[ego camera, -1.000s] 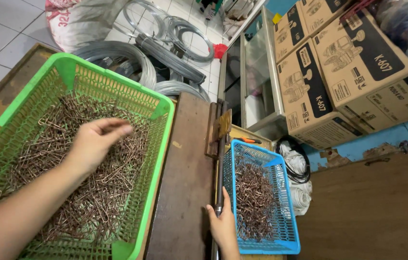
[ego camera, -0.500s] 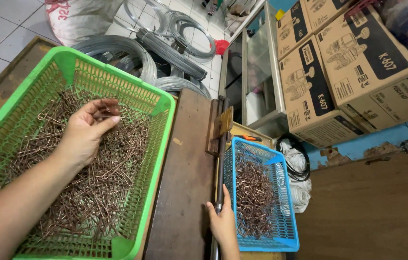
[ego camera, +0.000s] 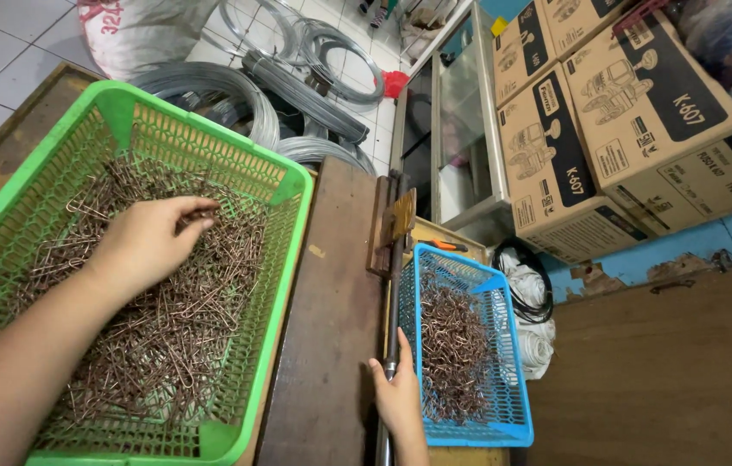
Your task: Processing small metal wire segments using a manual lever-operated tool
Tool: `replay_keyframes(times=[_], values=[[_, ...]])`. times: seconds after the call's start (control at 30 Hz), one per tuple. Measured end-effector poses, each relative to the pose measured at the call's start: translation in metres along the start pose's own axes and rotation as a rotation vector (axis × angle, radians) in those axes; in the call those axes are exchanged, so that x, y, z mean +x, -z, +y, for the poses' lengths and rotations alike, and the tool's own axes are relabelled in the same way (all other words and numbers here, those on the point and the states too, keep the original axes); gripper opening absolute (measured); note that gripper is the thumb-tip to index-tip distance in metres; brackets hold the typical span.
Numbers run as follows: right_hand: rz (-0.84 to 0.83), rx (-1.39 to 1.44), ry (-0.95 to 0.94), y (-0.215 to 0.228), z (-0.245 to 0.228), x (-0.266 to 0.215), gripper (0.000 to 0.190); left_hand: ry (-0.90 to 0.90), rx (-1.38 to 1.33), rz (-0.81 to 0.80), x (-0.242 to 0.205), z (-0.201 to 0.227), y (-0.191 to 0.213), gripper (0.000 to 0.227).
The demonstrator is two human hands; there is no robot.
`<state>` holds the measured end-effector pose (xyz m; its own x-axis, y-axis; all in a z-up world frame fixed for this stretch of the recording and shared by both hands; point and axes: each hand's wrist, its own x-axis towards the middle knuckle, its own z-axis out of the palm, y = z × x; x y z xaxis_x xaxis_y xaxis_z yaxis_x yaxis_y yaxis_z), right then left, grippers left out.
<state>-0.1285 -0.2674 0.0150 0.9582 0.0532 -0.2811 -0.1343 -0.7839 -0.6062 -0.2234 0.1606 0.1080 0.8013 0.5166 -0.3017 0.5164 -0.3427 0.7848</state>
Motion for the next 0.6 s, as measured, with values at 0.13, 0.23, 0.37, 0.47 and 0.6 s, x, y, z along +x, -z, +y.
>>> replay_keyframes(times=[0.13, 0.23, 0.37, 0.47, 0.6], values=[[0.006, -0.007, 0.029, -0.001, 0.010, 0.003, 0.083, -0.048, 0.450, 0.031, -0.006, 0.003, 0.004, 0.047], [0.011, 0.010, 0.061, -0.003, 0.015, 0.007, 0.083, -0.125, 0.492, 0.152, 0.006, -0.012, 0.001, 0.055], [0.014, -0.013, 0.039, -0.001, 0.007, 0.002, 0.083, -0.107, 0.261, 0.141, 0.014, -0.023, -0.005, 0.038], [0.009, 0.021, 0.051, -0.001, 0.010, 0.005, 0.083, -0.362, -0.070, 0.218, 0.021, -0.035, -0.012, 0.024], [0.004, 0.035, 0.076, -0.005, 0.017, 0.008, 0.084, -0.330, -0.149, 0.244, 0.031, -0.046, -0.018, 0.025]])
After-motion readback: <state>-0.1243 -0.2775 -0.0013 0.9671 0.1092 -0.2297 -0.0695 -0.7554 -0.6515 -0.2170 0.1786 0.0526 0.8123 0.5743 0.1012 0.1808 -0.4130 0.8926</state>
